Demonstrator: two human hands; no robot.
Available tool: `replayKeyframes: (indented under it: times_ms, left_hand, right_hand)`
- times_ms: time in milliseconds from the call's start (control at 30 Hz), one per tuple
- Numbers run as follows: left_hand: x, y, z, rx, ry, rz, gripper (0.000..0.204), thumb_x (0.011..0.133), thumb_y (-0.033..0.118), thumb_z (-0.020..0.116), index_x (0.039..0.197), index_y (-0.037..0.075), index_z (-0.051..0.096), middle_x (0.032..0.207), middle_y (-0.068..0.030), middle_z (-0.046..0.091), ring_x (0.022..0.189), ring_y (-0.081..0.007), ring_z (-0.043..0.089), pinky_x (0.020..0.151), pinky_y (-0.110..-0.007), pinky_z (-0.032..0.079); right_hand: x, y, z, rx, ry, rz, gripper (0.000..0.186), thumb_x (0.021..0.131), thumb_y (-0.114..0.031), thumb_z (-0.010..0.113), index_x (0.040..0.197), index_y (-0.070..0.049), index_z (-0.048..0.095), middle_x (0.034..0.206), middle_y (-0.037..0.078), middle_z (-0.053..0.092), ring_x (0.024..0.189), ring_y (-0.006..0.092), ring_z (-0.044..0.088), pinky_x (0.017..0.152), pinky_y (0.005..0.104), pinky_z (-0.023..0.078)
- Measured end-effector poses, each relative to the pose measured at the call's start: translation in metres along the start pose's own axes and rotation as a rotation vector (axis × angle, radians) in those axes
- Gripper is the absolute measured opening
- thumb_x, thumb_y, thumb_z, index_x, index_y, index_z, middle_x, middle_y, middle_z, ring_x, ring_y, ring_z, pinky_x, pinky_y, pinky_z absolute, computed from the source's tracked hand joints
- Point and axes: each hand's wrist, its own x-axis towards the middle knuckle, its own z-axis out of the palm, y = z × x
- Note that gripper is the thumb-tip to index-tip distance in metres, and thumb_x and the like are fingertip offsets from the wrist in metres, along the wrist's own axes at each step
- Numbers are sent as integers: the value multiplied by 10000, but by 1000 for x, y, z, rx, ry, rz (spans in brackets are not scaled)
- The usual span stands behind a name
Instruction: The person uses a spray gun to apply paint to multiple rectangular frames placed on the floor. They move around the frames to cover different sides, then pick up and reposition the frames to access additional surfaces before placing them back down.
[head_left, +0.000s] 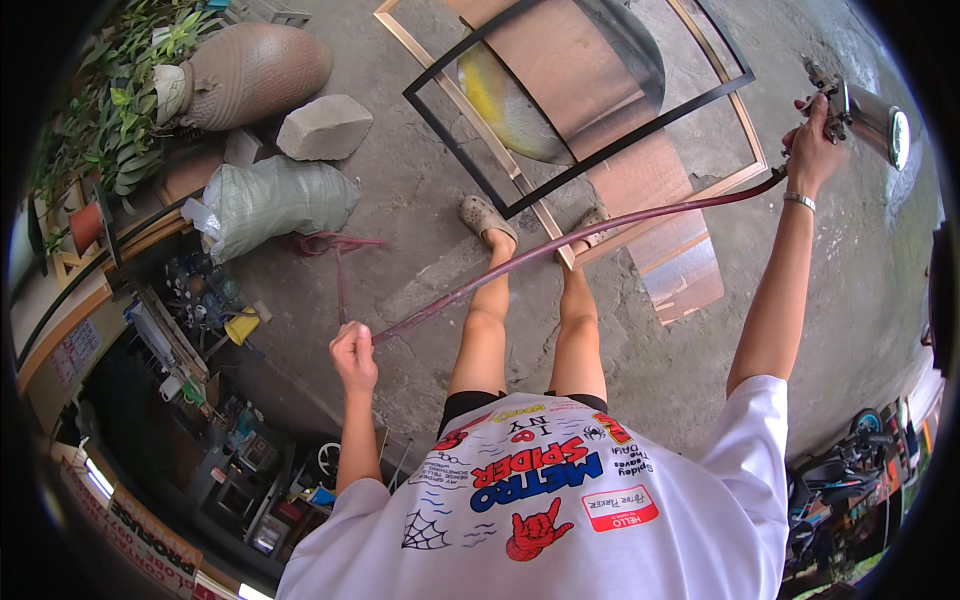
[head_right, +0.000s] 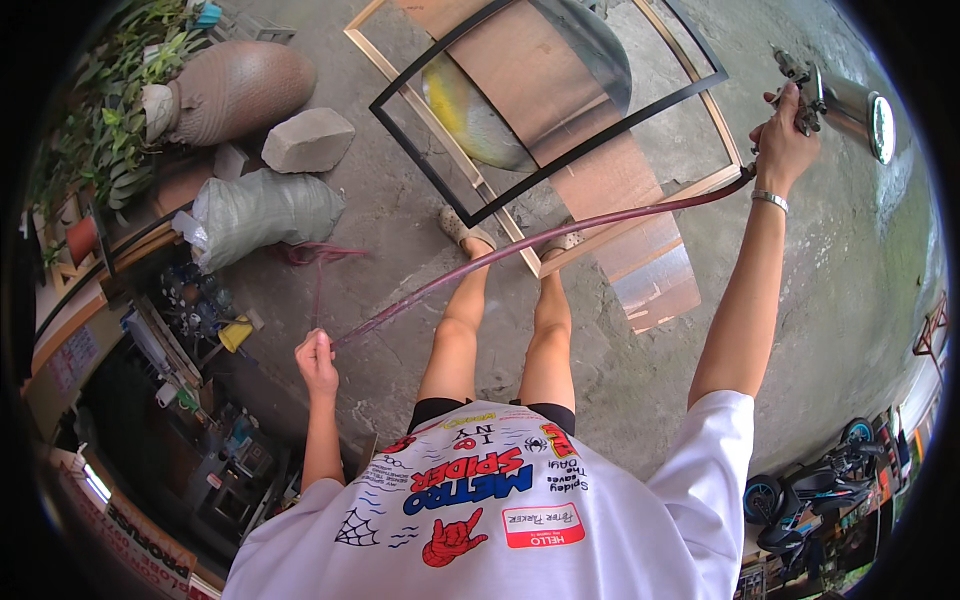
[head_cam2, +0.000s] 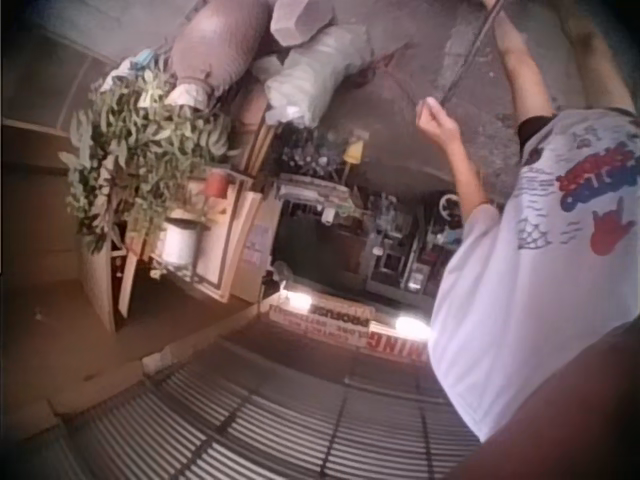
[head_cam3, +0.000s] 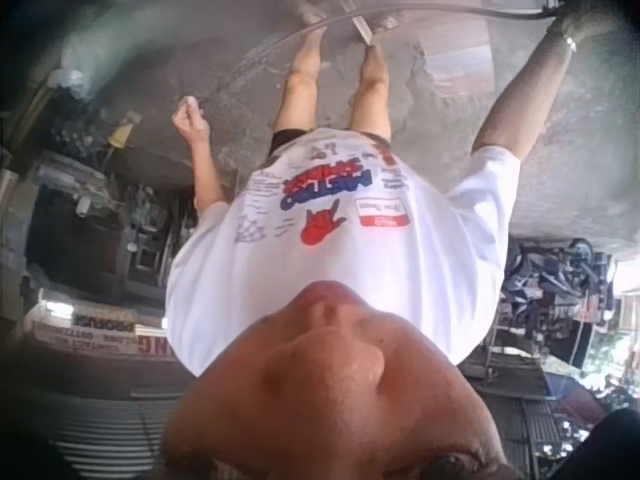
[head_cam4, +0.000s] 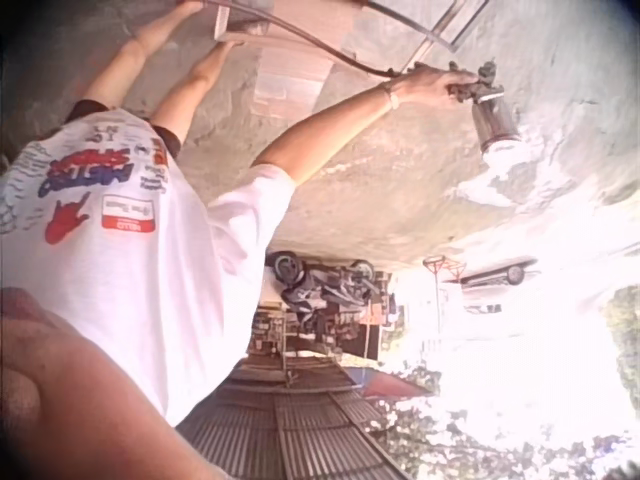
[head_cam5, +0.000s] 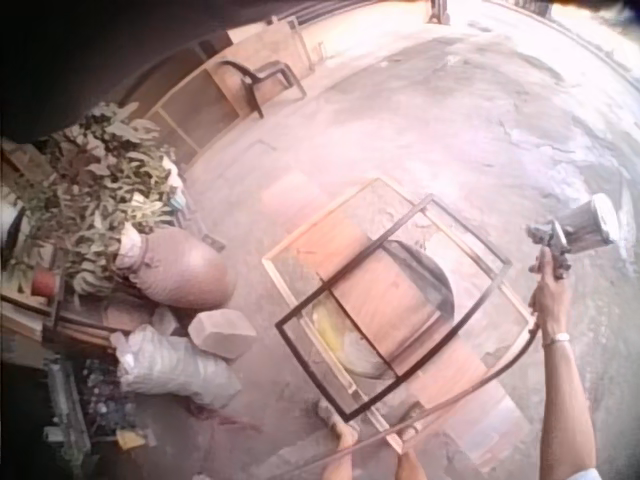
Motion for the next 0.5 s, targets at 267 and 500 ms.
replayKeyframes:
  times_ms: [267, 500]
  left_hand:
    - [53, -103, -125, -141, 351, -156, 561, 1101, 296, 437, 591, 63, 407, 571, 24, 381, 549, -75, 342, 532, -296, 227]
    - [101, -157, -214, -193, 411, -120, 557, 1096, 272, 462, 584, 64, 389, 586, 5, 403, 564, -94, 340, 567, -297, 237]
  right_hand:
    - [-195, -25, 133, -11, -385, 124, 435, 940, -427, 743, 867, 2, 748, 682, 49, 695, 653, 92, 626, 620, 285, 497]
    - [-354, -93, 156, 120, -723, 87, 274, 896, -225, 775, 881, 27, 668, 638, 173, 566, 532, 238, 512, 556, 372, 452]
